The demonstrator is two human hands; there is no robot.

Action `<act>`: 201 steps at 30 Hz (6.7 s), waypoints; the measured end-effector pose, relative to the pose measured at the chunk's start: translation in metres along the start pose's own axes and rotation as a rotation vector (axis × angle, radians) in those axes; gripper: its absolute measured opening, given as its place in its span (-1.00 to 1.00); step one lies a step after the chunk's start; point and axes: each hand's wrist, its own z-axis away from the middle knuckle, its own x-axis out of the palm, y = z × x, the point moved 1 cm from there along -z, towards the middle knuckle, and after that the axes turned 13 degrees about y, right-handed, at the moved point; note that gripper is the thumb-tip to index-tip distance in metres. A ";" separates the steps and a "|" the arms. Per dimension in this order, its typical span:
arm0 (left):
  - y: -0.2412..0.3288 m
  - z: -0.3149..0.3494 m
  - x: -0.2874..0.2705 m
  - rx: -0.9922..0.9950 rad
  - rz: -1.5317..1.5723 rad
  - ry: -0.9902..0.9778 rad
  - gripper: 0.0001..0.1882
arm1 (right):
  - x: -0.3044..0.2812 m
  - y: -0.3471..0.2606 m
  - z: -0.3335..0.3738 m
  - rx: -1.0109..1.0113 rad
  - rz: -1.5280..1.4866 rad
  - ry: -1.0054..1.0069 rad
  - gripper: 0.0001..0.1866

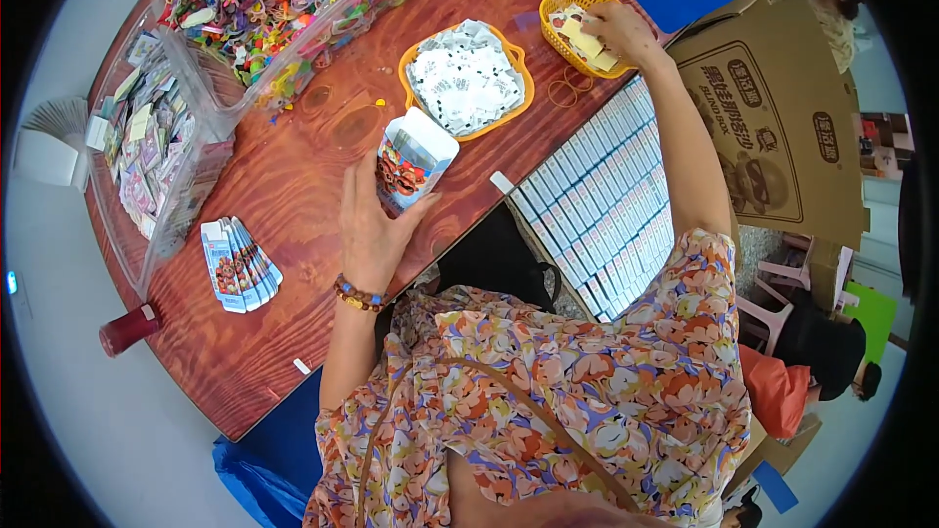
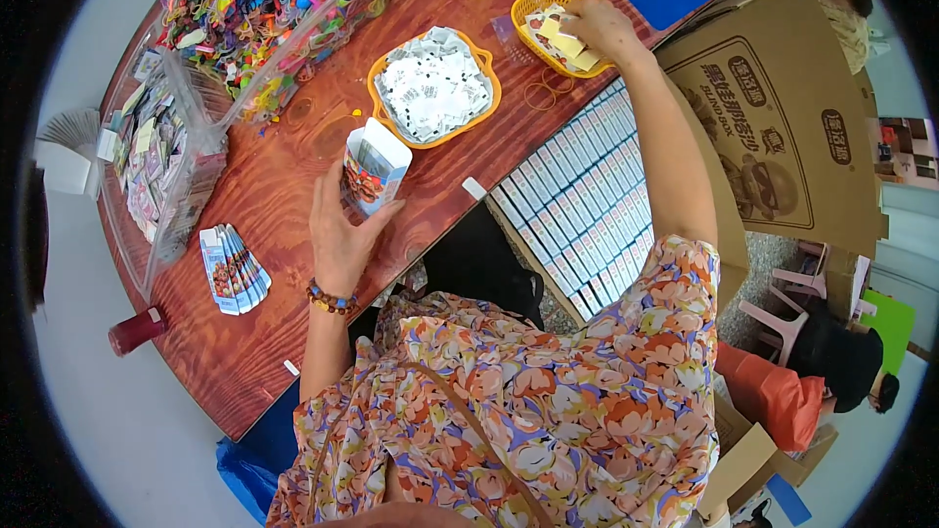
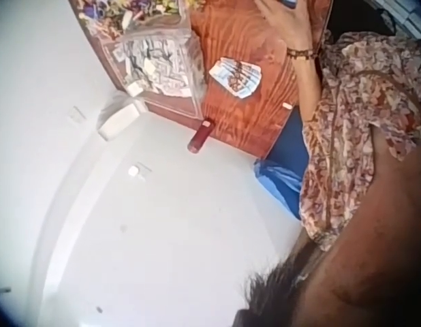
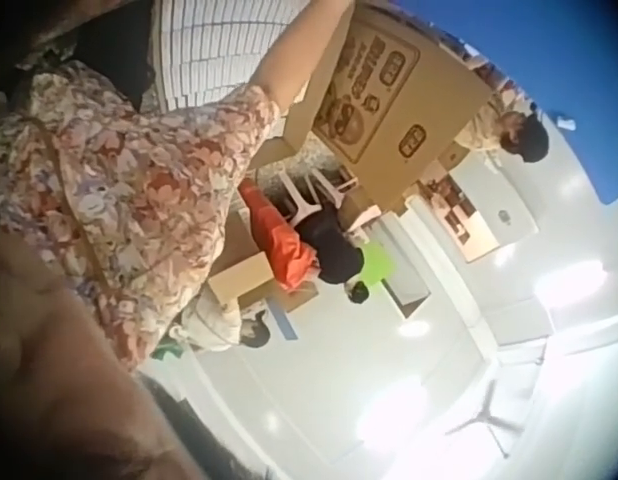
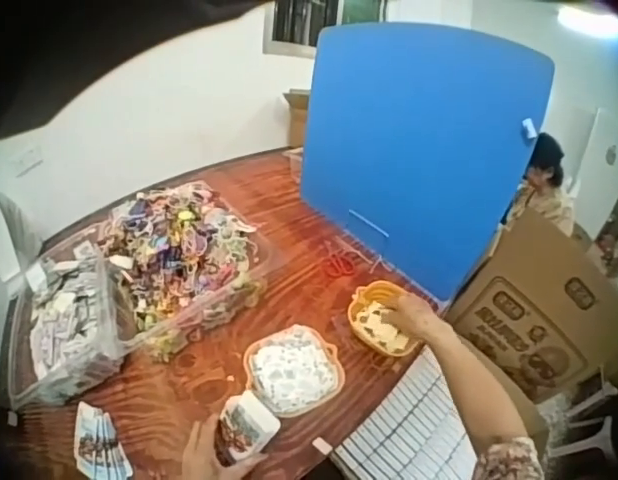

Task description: Folding small cardboard packets for packaging at a factory workbench.

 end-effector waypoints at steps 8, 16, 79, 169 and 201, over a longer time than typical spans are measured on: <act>0.000 0.003 -0.003 -0.018 -0.020 0.041 -0.19 | -0.023 -0.022 0.032 -0.091 -0.302 0.270 -0.77; -0.002 0.006 -0.010 -0.022 -0.019 0.134 -0.16 | 0.007 -0.207 0.143 -0.530 -0.556 0.448 -0.87; -0.032 0.052 -0.095 -0.472 0.691 0.128 -0.56 | 0.046 -0.283 0.151 -0.374 -1.090 -0.816 -0.77; -0.187 0.066 -0.180 -0.617 -0.700 0.288 0.12 | 0.058 0.017 0.292 0.052 -0.031 -0.848 -0.69; -0.045 0.068 -0.097 -0.081 -0.291 0.164 -0.09 | 0.097 -0.280 0.172 -0.211 -1.238 -0.637 -0.67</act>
